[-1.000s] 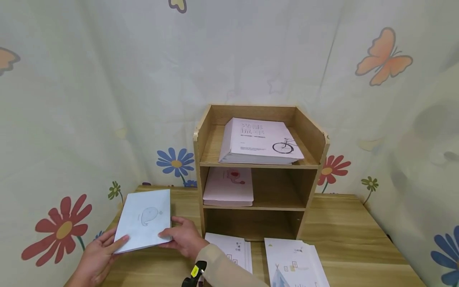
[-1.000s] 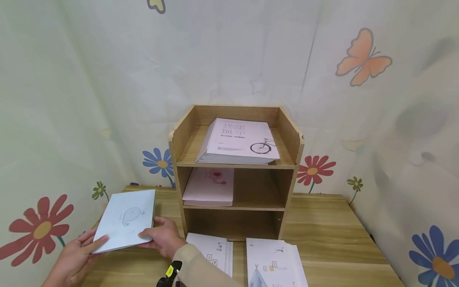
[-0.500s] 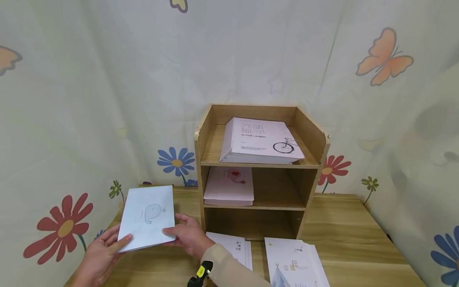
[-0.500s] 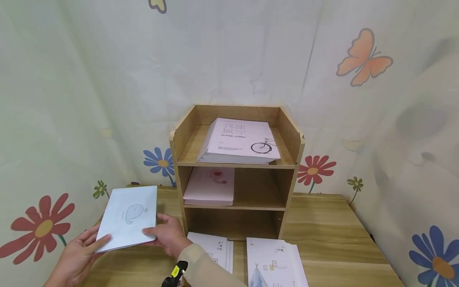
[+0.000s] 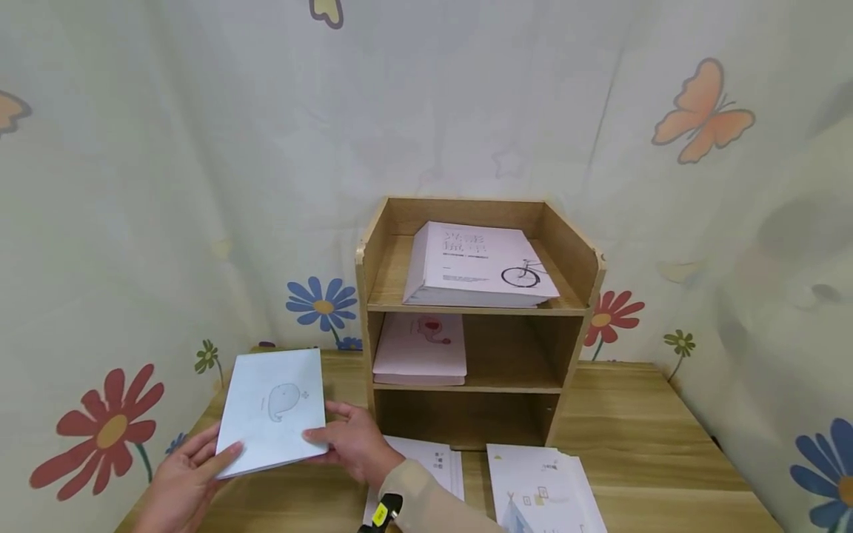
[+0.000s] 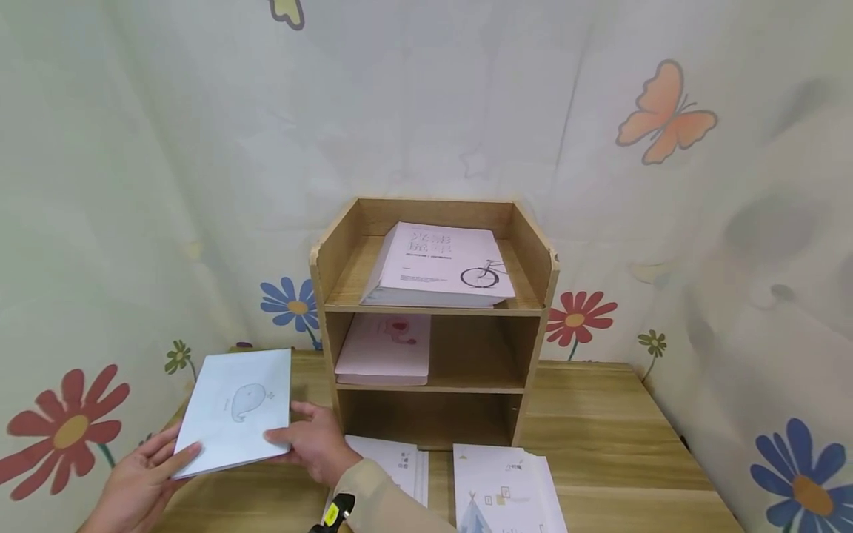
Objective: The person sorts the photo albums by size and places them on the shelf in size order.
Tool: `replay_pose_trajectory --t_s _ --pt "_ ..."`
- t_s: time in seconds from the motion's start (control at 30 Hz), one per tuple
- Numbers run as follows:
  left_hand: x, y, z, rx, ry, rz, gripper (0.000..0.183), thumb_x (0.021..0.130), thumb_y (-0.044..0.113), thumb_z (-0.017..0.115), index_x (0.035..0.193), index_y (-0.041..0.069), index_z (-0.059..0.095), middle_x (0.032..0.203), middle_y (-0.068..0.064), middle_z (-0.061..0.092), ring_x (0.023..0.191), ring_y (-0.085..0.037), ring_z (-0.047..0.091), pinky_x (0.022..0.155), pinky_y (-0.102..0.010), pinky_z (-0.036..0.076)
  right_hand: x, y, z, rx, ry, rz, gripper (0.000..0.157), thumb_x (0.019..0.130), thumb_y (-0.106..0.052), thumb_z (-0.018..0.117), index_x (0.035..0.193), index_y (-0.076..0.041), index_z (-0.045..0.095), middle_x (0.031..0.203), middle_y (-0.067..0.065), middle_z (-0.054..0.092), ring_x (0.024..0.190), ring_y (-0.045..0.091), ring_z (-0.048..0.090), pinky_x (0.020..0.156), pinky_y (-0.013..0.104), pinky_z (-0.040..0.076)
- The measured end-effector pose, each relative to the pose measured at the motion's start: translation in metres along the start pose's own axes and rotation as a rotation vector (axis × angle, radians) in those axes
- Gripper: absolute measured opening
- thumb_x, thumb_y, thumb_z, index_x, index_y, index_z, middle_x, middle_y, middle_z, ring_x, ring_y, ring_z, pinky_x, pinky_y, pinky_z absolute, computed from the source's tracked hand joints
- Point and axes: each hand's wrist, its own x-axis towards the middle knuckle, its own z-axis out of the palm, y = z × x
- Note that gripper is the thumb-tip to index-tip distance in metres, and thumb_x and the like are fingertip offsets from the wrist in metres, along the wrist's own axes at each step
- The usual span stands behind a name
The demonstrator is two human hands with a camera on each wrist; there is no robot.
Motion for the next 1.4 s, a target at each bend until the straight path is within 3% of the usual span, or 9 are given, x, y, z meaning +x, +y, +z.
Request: replay_pose_trajectory --t_s 0.27,0.53,0.9,1.0,1.03,1.1,1.17,1.23,1.4 --pt "-0.005 0.000 0.001 -0.040 -0.014 -0.009 0.093 0.090 0.020 0.080 0.163 0.014 0.023 0.094 0.024 0.072 0.093 -0.005 0.072 0.088 -0.025 0.061 -0.010 -0.005 -0.002 -0.011 -0.001 -0.008 0.060 0.081 0.012 0.077 0.137 -0.005 0.061 0.098 0.014 0.076 0.086 0.031 0.076 0.071 0.047 0.065" --pt "-0.010 0.000 0.004 -0.005 -0.030 -0.004 0.096 0.090 0.020 0.080 0.163 0.006 0.019 0.099 0.024 0.071 0.095 -0.009 0.073 0.089 -0.030 0.061 -0.022 -0.010 -0.008 -0.033 -0.012 -0.023 0.063 0.081 0.013 0.076 0.140 -0.003 0.058 0.098 0.016 0.077 0.086 0.030 0.076 0.071 0.045 0.065" --pt "-0.020 0.004 0.010 -0.001 -0.017 -0.017 0.098 0.088 0.022 0.082 0.163 0.006 0.021 0.097 0.024 0.070 0.093 -0.010 0.074 0.087 -0.031 0.062 -0.033 -0.015 -0.013 -0.015 -0.027 -0.034 0.069 0.080 0.015 0.076 0.143 -0.003 0.055 0.097 0.019 0.077 0.086 0.033 0.077 0.073 0.049 0.064" --pt "-0.022 0.005 0.011 -0.022 -0.006 -0.028 0.099 0.086 0.022 0.084 0.162 0.007 0.022 0.094 0.023 0.072 0.092 -0.010 0.075 0.087 -0.032 0.062 -0.036 -0.016 -0.013 -0.014 -0.032 -0.037 0.068 0.080 0.015 0.076 0.143 -0.003 0.056 0.097 0.019 0.077 0.085 0.032 0.077 0.073 0.050 0.064" --pt "-0.023 0.004 0.011 -0.030 -0.004 -0.030 0.095 0.086 0.021 0.084 0.162 0.015 0.027 0.094 0.023 0.072 0.092 -0.011 0.075 0.086 -0.032 0.062 -0.037 -0.016 -0.014 -0.012 -0.036 -0.038 0.067 0.081 0.015 0.076 0.142 -0.003 0.056 0.097 0.019 0.077 0.085 0.032 0.077 0.074 0.050 0.064" --pt "-0.025 0.004 0.011 -0.047 -0.004 -0.031 0.082 0.084 0.020 0.086 0.153 0.031 0.042 0.094 0.022 0.073 0.092 -0.011 0.075 0.086 -0.032 0.062 -0.039 -0.016 -0.015 -0.013 -0.045 -0.043 0.067 0.081 0.015 0.076 0.142 -0.003 0.057 0.097 0.019 0.077 0.085 0.032 0.077 0.074 0.050 0.064" --pt "-0.027 0.004 0.012 -0.061 -0.005 -0.031 0.064 0.083 0.019 0.087 0.134 0.041 0.055 0.094 0.021 0.074 0.092 -0.012 0.075 0.086 -0.032 0.062 -0.041 -0.016 -0.016 -0.019 -0.051 -0.048 0.066 0.081 0.015 0.076 0.142 -0.003 0.057 0.098 0.019 0.077 0.085 0.031 0.077 0.075 0.050 0.064" --pt "-0.028 0.004 0.013 -0.074 -0.007 -0.029 0.045 0.083 0.017 0.087 0.112 0.041 0.063 0.094 0.020 0.074 0.092 -0.012 0.075 0.087 -0.032 0.062 -0.042 -0.017 -0.017 -0.022 -0.052 -0.053 0.066 0.081 0.014 0.076 0.142 -0.003 0.057 0.098 0.019 0.077 0.085 0.031 0.076 0.074 0.049 0.064" --pt "-0.032 0.005 0.014 -0.087 -0.016 -0.021 0.040 0.084 0.014 0.086 0.100 0.043 0.065 0.094 0.020 0.075 0.092 -0.012 0.075 0.086 -0.032 0.062 -0.046 -0.019 -0.017 -0.020 -0.042 -0.054 0.066 0.081 0.014 0.076 0.142 -0.003 0.058 0.098 0.019 0.078 0.084 0.030 0.077 0.072 0.046 0.064"
